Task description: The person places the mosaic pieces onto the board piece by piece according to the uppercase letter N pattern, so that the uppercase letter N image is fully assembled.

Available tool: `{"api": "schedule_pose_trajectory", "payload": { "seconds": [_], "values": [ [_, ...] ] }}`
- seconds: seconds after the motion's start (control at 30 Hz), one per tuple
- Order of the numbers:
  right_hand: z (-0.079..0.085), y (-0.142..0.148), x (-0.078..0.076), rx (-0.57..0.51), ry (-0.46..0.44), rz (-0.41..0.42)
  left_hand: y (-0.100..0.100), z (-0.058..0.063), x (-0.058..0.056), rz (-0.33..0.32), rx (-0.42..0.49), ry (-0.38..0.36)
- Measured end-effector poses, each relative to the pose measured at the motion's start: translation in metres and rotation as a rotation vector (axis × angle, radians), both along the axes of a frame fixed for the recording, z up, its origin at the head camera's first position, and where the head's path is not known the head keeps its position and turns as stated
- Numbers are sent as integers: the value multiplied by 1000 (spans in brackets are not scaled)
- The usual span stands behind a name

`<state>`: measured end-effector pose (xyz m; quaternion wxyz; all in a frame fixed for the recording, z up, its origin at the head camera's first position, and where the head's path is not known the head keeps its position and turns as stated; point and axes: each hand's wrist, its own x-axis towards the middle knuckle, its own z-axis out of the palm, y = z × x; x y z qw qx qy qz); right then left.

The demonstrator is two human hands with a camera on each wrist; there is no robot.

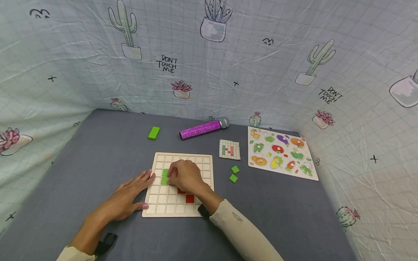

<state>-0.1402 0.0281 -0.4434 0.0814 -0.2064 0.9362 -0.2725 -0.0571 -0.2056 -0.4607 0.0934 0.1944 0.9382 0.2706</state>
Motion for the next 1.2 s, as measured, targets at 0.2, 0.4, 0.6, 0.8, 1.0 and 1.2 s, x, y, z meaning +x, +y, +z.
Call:
{"api": "schedule_pose_trajectory", "payload": {
  "seconds": [0.2,0.4,0.6,0.8,1.0,1.2],
  "values": [
    [6,14,-1,-65,-31,7,1,-1,0,5,-3,-9],
    [11,29,-3,-84,-67,-37,1,-1,-1,1,-3,-12],
    [12,48,-5,-184,-54,-44,0,0,0,-5,-4,-5],
    [8,68,-7,-215,-71,-60,1,1,0,-4,-8,-11],
    [3,89,-10,-223,-65,-91,1,2,-1,-1,-13,-17],
    [1,111,-13,-226,-45,-138,1,3,-1,-4,-6,-19]
  ]
}}
